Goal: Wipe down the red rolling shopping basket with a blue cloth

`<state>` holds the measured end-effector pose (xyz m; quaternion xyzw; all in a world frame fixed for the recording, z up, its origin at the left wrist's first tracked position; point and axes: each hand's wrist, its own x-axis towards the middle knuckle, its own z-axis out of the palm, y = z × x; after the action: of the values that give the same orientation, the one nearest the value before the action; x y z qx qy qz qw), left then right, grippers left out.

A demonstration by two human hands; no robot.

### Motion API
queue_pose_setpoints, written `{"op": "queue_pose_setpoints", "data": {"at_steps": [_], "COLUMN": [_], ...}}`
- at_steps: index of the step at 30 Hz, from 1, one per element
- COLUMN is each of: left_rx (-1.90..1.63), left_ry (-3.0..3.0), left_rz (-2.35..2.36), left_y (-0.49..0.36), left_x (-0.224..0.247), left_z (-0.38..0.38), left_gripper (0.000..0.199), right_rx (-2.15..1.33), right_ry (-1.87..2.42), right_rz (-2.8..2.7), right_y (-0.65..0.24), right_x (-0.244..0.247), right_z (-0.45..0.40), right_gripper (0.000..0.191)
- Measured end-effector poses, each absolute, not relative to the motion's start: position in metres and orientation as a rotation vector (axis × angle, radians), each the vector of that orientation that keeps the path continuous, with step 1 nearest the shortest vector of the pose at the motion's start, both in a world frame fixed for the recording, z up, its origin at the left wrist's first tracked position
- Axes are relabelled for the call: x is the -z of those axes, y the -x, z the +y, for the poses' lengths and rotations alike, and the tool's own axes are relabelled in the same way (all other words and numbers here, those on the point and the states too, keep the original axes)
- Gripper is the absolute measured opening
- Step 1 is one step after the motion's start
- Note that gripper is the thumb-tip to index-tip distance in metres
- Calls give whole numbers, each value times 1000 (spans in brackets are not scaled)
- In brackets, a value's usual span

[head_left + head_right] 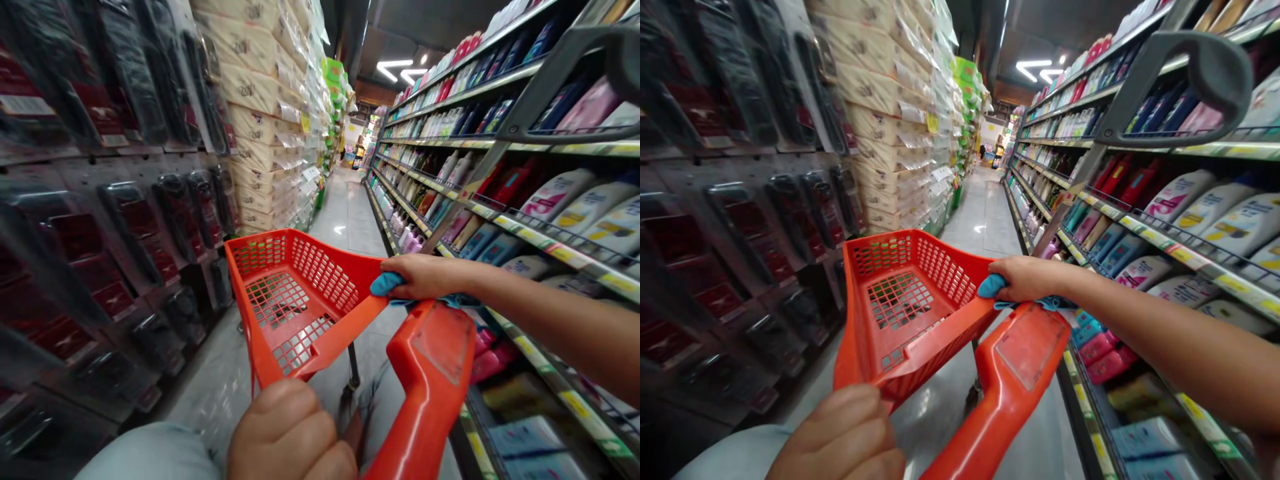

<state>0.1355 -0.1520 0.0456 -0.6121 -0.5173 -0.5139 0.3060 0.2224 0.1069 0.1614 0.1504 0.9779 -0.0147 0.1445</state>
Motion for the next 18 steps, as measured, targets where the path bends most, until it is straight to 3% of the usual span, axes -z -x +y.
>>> {"op": "queue_pose_setpoints", "data": {"at_steps": [5, 11, 18], "left_rx": [1391, 1435, 1413], "left_ry": [1672, 1616, 1699], "left_rz": [-1356, -1433, -1408], "left_y": [-134, -140, -129], "left_x": [-47, -55, -61], "left_z": [-152, -151, -155], "left_gripper": [50, 44, 53], "right_rx": [141, 344, 396], "right_ry": [70, 411, 146], "right_rz": [2888, 2870, 3265], "right_y": [-198, -188, -252], "right_x": [-165, -165, -173], "right_z": [40, -4, 12], "right_gripper": [23, 22, 16]}}
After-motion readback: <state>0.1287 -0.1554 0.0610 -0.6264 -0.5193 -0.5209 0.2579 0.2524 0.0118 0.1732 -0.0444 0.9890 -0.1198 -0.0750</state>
